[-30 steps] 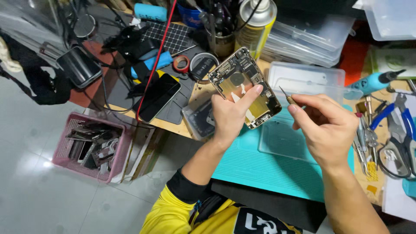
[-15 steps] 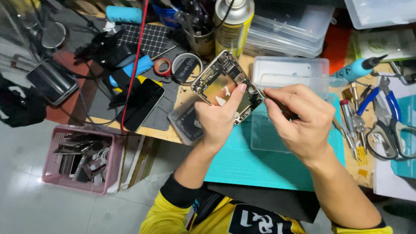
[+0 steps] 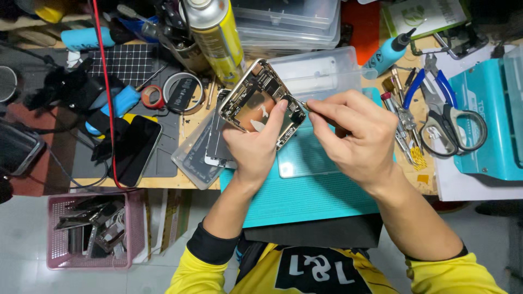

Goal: The person holds a disassembled phone frame in one hand and uses a small pry tool to scrape and remove adhesive residue and old material from the frame edges and interior. They rotate the frame repeatedly to reach different sides and set small removed pieces on the mat.

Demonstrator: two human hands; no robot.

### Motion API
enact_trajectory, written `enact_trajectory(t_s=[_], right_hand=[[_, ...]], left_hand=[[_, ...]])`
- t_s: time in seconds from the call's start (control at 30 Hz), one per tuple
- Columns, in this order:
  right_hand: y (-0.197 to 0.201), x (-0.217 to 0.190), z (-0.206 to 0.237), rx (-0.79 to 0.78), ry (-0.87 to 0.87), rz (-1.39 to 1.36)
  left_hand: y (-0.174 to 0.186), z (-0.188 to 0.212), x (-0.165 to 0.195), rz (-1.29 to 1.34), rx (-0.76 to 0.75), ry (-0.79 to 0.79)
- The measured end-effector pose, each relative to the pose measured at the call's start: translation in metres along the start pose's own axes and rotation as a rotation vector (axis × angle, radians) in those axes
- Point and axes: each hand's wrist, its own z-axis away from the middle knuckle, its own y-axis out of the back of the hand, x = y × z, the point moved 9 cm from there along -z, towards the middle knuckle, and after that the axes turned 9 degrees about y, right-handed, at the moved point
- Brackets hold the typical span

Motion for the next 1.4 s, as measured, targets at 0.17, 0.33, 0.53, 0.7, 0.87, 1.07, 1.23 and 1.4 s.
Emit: enact_trajectory(t_s=[0.17,0.33,0.53,0.7,0.87,1.07,1.23,1.4], right_hand=[[0.004,0.002,0.003,-0.001,-0.012,-0.015],[0.006,0.004,0.004,0.002,-0.030,-0.018],[0.008,0.003,0.005,0.001,-0.028,-0.005],[0.010,0.000,0.003,-0.001,-0.029,0.012],[0.014,-0.003,0.003,0.029,-0.036,0.051],[0.021,0.010,0.013,0.047,-0.094,0.109],[0.027,0.023,0.021,0.039,-0.134,0.064],[0.026,0.041,0.033,0.074,-0.320,-0.042]], left_hand=[[-0.006,0.002,0.003,0.002,-0.016,-0.007],[-0.009,0.004,0.006,-0.033,-0.028,-0.040],[-0.011,0.005,0.008,-0.039,-0.046,-0.056],[-0.013,0.008,0.017,-0.121,-0.038,-0.160],[-0.019,0.008,0.022,-0.202,-0.040,-0.223],[-0.033,0.009,0.028,-0.180,-0.092,-0.267],[-0.045,0.008,0.030,-0.243,-0.151,-0.300],[-0.050,0.009,0.030,-0.238,-0.158,-0.303]])
